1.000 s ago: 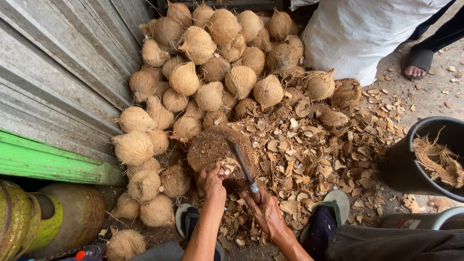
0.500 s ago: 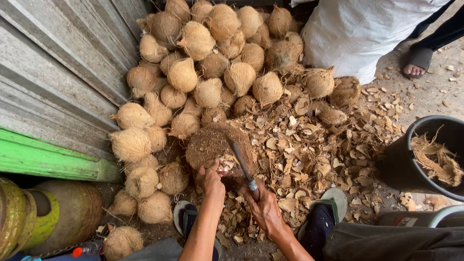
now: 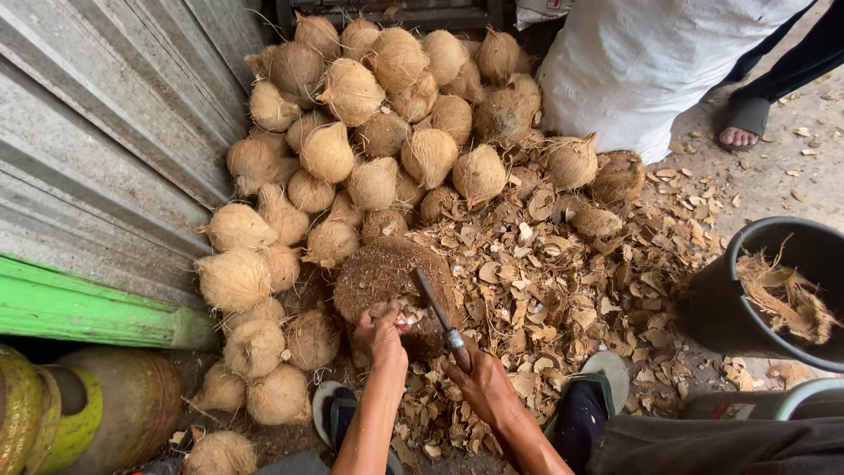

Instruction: The person uses a curved blade to peel the husk off a coconut, repeatedly striking and scraping the surface to remove the fibrous outer layer. The peeled coconut is set aside, and the process is repeated with another coconut.

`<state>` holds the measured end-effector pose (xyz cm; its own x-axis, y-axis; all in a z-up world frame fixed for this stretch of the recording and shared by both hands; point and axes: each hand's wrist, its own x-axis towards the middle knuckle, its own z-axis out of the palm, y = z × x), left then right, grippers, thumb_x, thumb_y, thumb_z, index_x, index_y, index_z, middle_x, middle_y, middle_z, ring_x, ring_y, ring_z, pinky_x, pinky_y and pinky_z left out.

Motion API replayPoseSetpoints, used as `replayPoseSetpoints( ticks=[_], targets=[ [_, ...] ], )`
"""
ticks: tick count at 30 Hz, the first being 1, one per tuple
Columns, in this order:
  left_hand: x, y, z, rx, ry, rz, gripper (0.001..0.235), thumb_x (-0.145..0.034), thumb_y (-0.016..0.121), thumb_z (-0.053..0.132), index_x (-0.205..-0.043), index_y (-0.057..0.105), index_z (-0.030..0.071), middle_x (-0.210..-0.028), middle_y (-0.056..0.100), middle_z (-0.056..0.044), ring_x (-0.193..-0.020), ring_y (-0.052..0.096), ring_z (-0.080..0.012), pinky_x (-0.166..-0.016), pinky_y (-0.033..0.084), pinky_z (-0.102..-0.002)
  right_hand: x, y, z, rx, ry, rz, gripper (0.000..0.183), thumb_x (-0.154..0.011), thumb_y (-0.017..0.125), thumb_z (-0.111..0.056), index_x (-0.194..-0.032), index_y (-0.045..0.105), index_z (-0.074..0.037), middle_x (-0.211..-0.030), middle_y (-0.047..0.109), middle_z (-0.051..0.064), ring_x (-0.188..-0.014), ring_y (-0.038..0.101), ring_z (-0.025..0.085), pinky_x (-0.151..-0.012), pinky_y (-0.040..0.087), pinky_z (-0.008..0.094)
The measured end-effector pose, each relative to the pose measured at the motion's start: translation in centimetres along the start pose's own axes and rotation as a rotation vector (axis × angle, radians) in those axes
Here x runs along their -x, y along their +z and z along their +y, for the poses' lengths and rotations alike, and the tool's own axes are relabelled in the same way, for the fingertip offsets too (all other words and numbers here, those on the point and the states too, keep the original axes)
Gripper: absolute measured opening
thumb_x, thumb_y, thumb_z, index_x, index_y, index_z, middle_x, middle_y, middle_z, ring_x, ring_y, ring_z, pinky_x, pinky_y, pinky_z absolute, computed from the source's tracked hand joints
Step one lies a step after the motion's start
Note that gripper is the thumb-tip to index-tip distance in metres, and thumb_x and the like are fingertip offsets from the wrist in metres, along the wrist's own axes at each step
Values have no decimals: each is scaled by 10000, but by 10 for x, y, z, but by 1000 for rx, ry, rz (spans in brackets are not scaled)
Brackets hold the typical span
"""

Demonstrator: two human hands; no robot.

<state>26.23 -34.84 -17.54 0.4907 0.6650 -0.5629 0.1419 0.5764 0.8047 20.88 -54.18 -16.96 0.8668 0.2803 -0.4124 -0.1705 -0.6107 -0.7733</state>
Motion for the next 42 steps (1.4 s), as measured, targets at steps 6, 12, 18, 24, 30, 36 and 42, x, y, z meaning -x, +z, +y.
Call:
replayPoseSetpoints(
  ticks=[6, 12, 18, 24, 30, 36, 42],
  targets=[
    [5, -12, -19, -65, 128, -109, 163, -871, 757, -5, -1008, 668, -12, -878, 723, -145, -668, 704, -190, -462, 578, -295, 27, -24, -19, -119, 175, -88, 433, -983, 649, -446, -698, 479, -168, -539, 461, -14, -420, 357, 110, -397, 367, 295],
    [-1, -6, -24, -101, 249, -139, 202, -861, 804, -18, -1020, 683, 5, -819, 732, -114, -690, 673, -189, -590, 591, -248, 14, -19, -22, -105, 56, 133, 420, -992, 639, -447, -733, 488, -152, -558, 403, 2, -425, 318, 112, -383, 322, 310],
    [6, 8, -7, -28, 141, -160, 185, -844, 784, 34, -992, 678, 1, -873, 743, -107, -704, 728, -174, -491, 587, -282, 3, -1, -27, -139, 54, 49, 208, -989, 542, -423, -964, 575, -219, -561, 525, 1, -399, 395, 116, -361, 408, 319],
    [21, 4, 4, -178, 102, -67, 231, -838, 804, 56, -1041, 698, 28, -916, 751, -121, -674, 682, -170, -469, 537, -275, 12, -7, -26, -73, 35, 59, 324, -1003, 574, -429, -1065, 643, -119, -571, 503, 18, -410, 399, 133, -371, 392, 351],
    [17, -16, -18, -188, 59, 8, 405, -837, 807, -26, -1179, 626, 92, -944, 702, -127, -684, 640, -191, -526, 560, -243, 29, 5, -14, -113, 65, 44, 398, -1021, 528, -404, -1200, 621, -61, -664, 574, 11, -451, 522, 115, -362, 504, 342],
    [2, -27, -31, -34, 46, -125, 154, -895, 676, -97, -1006, 636, 2, -940, 710, -125, -756, 721, -185, -500, 550, -278, 26, 8, 3, -42, -36, 20, 630, -1051, 548, -442, -1535, 405, -64, -777, 669, 111, -545, 650, 164, -570, 592, 455],
    [-1, 9, 13, -140, -31, -47, 150, -894, 711, -61, -1020, 663, 6, -919, 717, -129, -689, 688, -200, -508, 569, -305, -14, -8, 7, -61, -5, 96, 594, -963, 581, -557, -1253, 616, -40, -645, 616, 36, -438, 587, 140, -491, 549, 378]
  ],
)
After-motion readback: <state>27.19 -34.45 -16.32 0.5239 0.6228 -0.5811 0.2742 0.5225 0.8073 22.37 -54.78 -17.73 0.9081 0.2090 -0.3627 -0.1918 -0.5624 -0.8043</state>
